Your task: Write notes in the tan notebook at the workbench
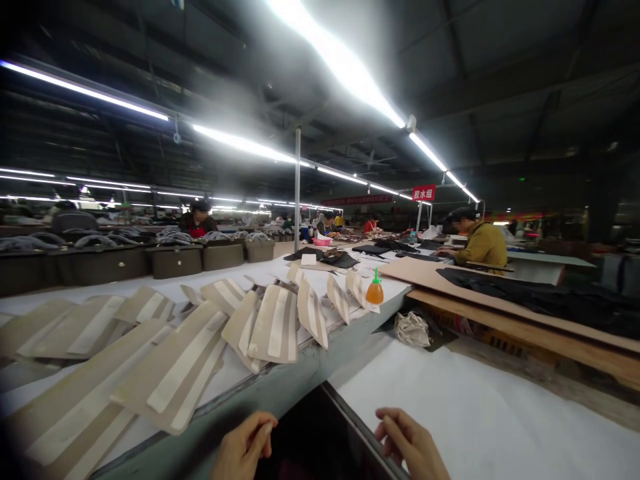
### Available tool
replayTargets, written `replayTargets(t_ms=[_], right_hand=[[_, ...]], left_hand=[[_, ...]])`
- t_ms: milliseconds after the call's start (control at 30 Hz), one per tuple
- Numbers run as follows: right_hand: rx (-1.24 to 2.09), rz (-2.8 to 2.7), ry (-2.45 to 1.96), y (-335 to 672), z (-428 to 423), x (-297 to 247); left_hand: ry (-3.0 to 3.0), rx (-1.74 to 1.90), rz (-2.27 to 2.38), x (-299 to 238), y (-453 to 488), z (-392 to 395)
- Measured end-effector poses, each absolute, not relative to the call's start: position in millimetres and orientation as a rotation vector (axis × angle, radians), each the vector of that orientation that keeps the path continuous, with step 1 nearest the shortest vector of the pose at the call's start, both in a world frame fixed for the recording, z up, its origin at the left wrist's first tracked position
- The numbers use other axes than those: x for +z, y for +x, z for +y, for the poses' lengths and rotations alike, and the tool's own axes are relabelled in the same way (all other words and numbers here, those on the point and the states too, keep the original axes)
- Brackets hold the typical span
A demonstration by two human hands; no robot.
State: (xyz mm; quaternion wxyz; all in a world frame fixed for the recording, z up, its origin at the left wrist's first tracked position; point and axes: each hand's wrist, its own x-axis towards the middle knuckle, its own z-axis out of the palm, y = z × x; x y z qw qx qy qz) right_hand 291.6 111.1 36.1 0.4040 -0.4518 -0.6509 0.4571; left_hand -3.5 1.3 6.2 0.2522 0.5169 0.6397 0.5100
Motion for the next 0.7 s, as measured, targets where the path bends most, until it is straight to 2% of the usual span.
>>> replayTargets(t_ms=[133, 300, 533, 700], right_hand=[[1.143, -1.945, -1.028, 233, 117, 50], [0.851, -2.218, -0.867, 167, 133, 70], [0.374, -2.396, -1.099, 121, 144, 81], [0.239, -2.426, -1.236, 112, 142, 88]], left_hand=[[1.591, 1.533, 1.886, 21, -19, 12], [2.113, 1.793, 2.049, 36, -22, 31], [2.372, 1.634, 2.146, 45, -12, 49], [2.454, 1.446, 2.209, 46, -3, 54]])
